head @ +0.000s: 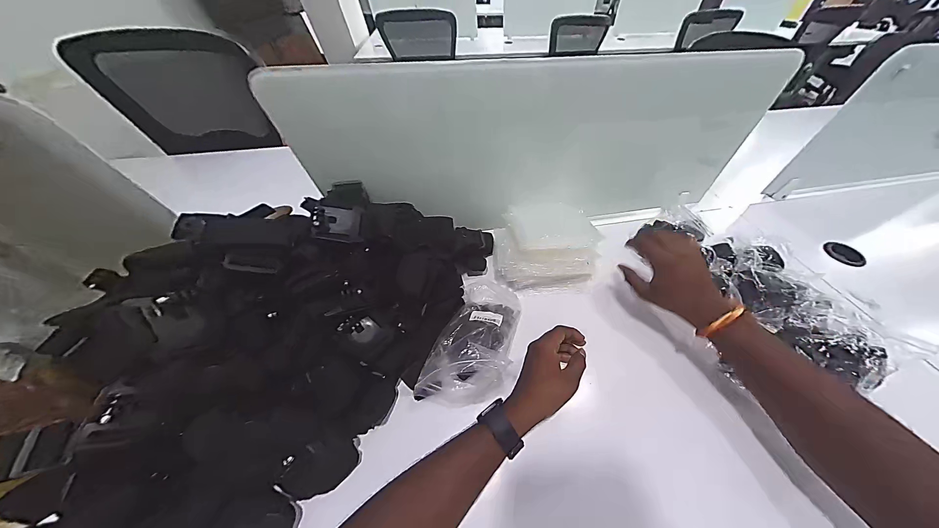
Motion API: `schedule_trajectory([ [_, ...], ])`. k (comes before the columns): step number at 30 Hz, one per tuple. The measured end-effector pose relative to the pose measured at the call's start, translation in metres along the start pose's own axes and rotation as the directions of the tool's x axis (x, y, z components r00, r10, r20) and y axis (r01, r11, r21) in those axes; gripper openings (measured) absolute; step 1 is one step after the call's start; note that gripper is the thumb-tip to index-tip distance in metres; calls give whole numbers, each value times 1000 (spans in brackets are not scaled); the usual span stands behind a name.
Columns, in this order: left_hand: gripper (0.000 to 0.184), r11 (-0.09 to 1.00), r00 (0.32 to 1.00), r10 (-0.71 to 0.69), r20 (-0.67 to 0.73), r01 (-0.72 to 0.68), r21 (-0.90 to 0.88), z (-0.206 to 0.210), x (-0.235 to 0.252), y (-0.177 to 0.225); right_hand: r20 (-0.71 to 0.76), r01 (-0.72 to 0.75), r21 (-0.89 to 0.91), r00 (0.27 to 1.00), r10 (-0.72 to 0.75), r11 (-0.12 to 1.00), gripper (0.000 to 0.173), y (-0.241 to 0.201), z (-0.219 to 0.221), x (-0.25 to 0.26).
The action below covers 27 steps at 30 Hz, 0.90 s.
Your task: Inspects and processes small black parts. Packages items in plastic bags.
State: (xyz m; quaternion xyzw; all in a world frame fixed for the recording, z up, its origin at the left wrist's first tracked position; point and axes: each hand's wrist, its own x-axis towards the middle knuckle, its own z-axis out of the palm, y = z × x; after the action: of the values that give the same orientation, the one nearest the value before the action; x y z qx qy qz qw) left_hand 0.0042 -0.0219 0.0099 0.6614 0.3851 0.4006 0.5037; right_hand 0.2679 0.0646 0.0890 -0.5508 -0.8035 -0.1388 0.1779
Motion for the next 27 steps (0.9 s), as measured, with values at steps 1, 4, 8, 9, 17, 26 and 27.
schedule_trajectory([
  [1,23,1000,1000,0,2,0,8,1,0,0,22,-111,-10,994,111,994,55,28,-3,2],
  [4,21,999,1000,12,-5,-12,31,2,1,-2,253,-431,-17,871,421,902,75,111,2,4],
  [8,19,999,1000,-1,-32,2,38,2,1,-2,308,-526,202,835,456,826,28,160,-4,-1],
  [9,19,999,999,-3,-34,4,32,2,1,-2,267,-524,246,846,462,816,23,168,-6,-4],
  [17,17,1000,999,2,-39,-1,23,4,2,-4,-83,-406,779,689,720,478,14,186,-33,-26],
  [26,17,1000,999,17,-29,-17,18,4,1,-5,159,-457,679,856,493,575,38,145,-40,7],
  [27,17,1000,999,13,-29,-13,18,4,1,-5,135,-476,537,863,486,696,34,145,-33,6],
])
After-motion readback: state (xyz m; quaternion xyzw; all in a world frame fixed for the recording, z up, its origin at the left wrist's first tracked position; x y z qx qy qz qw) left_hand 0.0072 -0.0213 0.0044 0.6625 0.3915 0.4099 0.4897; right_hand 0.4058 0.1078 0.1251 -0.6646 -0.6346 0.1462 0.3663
